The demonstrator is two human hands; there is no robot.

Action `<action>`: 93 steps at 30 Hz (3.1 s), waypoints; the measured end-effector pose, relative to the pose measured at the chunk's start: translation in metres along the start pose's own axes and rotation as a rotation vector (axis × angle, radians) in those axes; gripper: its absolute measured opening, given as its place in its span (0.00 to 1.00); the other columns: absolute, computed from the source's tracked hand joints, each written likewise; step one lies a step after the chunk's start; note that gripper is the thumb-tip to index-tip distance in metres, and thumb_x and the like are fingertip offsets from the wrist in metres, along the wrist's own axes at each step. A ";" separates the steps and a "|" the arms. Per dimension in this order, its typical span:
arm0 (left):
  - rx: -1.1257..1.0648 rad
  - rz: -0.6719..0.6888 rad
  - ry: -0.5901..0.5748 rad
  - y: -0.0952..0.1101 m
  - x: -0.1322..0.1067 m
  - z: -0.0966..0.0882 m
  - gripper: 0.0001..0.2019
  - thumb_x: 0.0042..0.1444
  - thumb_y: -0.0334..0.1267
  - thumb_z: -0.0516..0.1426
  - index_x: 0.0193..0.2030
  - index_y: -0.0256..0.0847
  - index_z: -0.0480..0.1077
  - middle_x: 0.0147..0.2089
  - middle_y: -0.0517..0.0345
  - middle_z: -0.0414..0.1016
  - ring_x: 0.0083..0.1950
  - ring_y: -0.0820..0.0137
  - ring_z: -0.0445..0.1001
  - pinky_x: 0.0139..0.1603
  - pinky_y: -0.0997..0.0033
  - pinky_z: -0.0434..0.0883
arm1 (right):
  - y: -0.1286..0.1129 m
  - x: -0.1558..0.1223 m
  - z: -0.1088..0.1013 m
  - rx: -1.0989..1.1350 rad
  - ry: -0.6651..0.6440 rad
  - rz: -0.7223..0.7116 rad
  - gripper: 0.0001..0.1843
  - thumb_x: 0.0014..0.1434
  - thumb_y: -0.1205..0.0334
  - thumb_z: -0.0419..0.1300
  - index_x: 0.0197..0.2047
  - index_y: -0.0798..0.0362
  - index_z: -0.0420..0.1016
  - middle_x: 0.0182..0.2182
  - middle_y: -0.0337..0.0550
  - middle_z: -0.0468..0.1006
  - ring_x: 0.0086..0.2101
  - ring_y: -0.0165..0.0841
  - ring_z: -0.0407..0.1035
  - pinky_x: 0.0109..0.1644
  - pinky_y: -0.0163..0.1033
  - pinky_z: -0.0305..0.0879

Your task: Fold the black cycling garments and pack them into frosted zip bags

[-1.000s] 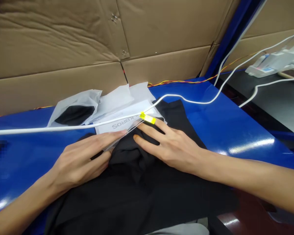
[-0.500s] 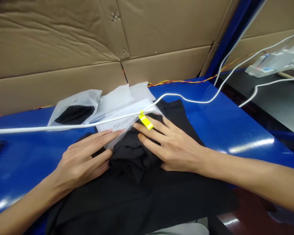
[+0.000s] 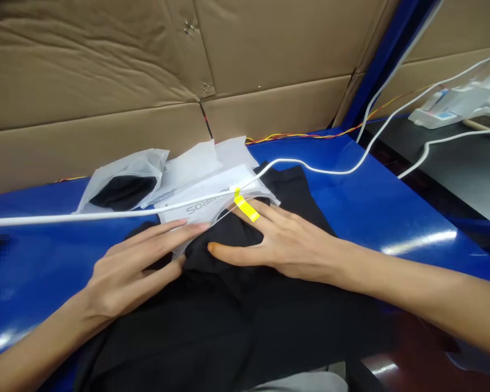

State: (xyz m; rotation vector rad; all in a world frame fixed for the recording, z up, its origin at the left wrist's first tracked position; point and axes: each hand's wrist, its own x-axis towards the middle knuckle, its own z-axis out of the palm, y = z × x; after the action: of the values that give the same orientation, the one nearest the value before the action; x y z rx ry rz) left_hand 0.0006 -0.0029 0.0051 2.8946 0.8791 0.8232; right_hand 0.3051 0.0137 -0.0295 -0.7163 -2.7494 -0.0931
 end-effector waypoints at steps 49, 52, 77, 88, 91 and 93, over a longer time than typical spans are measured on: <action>0.016 0.038 0.079 -0.001 0.004 0.007 0.14 0.65 0.24 0.65 0.31 0.40 0.68 0.65 0.46 0.81 0.66 0.60 0.79 0.69 0.60 0.79 | -0.017 0.009 -0.004 -0.017 0.038 0.052 0.24 0.70 0.52 0.62 0.65 0.52 0.73 0.70 0.72 0.64 0.69 0.66 0.58 0.56 0.64 0.75; 0.010 0.023 0.077 -0.001 0.003 0.007 0.14 0.65 0.25 0.64 0.30 0.40 0.68 0.65 0.50 0.80 0.66 0.60 0.80 0.69 0.57 0.80 | -0.018 0.010 -0.004 -0.021 0.010 0.057 0.24 0.70 0.54 0.62 0.67 0.49 0.72 0.70 0.67 0.65 0.68 0.63 0.60 0.58 0.64 0.74; -0.194 -0.004 0.118 0.005 0.005 0.006 0.14 0.64 0.27 0.66 0.31 0.40 0.68 0.60 0.51 0.84 0.66 0.58 0.80 0.74 0.51 0.74 | -0.025 0.013 -0.003 -0.241 0.124 0.168 0.20 0.72 0.57 0.56 0.61 0.57 0.75 0.60 0.65 0.78 0.55 0.52 0.74 0.44 0.45 0.75; -0.093 0.115 0.173 0.010 0.005 0.003 0.12 0.63 0.23 0.66 0.35 0.39 0.69 0.55 0.48 0.86 0.61 0.61 0.83 0.74 0.49 0.75 | -0.023 0.012 -0.001 -0.321 0.176 0.085 0.24 0.63 0.72 0.56 0.61 0.63 0.76 0.58 0.64 0.77 0.51 0.52 0.72 0.47 0.51 0.71; -0.052 0.198 0.137 0.010 0.006 0.004 0.08 0.62 0.24 0.66 0.40 0.38 0.73 0.57 0.46 0.85 0.63 0.58 0.82 0.73 0.47 0.74 | -0.019 0.011 0.001 -0.370 0.177 0.014 0.28 0.60 0.79 0.54 0.63 0.64 0.75 0.57 0.60 0.79 0.52 0.50 0.72 0.48 0.50 0.71; 0.028 0.207 0.105 0.010 0.007 0.004 0.09 0.64 0.26 0.66 0.48 0.38 0.76 0.60 0.44 0.83 0.66 0.56 0.80 0.72 0.47 0.76 | -0.016 0.011 0.000 -0.368 0.212 -0.030 0.29 0.62 0.80 0.53 0.65 0.63 0.75 0.55 0.57 0.81 0.52 0.48 0.73 0.45 0.47 0.70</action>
State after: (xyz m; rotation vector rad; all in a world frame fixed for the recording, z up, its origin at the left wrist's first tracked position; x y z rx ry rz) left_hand 0.0124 -0.0069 0.0062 3.0286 0.6074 0.9926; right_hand 0.2879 0.0045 -0.0264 -0.7073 -2.5631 -0.6558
